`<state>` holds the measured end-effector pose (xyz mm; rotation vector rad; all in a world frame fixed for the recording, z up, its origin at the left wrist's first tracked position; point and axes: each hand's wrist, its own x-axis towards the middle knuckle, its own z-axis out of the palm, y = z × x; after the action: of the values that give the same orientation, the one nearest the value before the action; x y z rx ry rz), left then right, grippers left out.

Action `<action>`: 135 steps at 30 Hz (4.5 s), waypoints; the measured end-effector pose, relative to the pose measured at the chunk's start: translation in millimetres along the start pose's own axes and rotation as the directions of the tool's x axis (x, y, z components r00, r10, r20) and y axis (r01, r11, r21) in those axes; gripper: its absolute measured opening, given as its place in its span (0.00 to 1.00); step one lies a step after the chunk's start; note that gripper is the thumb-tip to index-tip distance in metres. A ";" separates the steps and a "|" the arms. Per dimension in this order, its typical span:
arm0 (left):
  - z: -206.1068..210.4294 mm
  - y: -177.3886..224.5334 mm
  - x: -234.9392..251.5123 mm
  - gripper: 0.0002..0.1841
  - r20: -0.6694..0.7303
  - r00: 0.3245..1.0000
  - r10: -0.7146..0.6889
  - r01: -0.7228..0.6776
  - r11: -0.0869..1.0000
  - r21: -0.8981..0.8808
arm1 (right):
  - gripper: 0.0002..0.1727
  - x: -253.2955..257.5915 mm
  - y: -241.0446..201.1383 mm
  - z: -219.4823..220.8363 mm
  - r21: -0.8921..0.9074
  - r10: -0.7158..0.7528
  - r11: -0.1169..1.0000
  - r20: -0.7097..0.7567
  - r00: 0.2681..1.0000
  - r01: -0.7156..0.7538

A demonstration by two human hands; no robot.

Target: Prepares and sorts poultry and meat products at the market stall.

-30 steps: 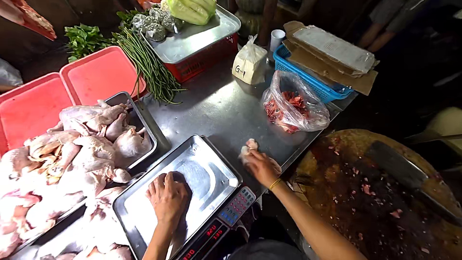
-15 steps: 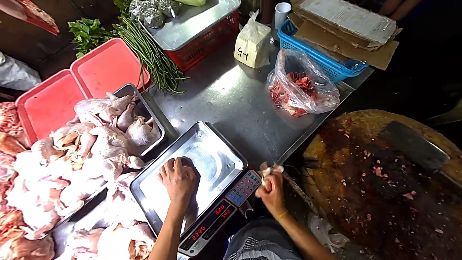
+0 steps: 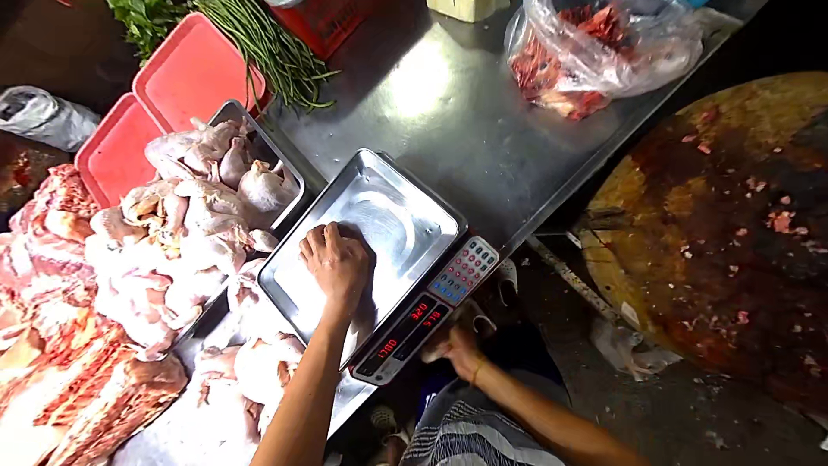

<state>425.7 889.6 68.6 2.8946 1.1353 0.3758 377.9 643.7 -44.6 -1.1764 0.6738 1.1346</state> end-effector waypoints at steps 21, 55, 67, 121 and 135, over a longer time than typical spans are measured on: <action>-1.4 10.5 4.3 0.21 -0.047 0.999 0.014 -0.015 1.000 -0.021 | 0.27 21.1 -28.7 -18.7 0.405 0.151 0.905 -0.019 0.988 -0.131; 62.1 416.9 327.7 0.17 0.429 0.795 0.428 -0.126 0.810 -0.573 | 0.12 29.5 -499.1 -95.2 -0.057 -0.735 0.655 -0.281 0.618 0.753; -20.9 181.6 281.2 0.12 0.250 0.965 -0.077 0.241 0.633 -0.736 | 0.08 -1.0 -493.7 42.8 0.169 -0.709 0.705 0.189 0.679 0.689; 22.4 82.1 250.9 0.14 0.424 0.903 0.075 0.147 0.871 -0.468 | 0.26 158.9 -528.2 -41.4 -0.956 -0.955 -0.205 0.243 0.173 0.212; 26.9 105.0 249.3 0.15 0.428 0.899 0.096 0.111 0.894 -0.434 | 0.28 164.5 -569.1 -134.2 -0.992 -0.959 -0.099 0.117 0.260 0.083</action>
<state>678.6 981.6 107.0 2.3889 0.8450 -0.0288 982.0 583.1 -25.0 -2.7598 -0.3430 -0.1559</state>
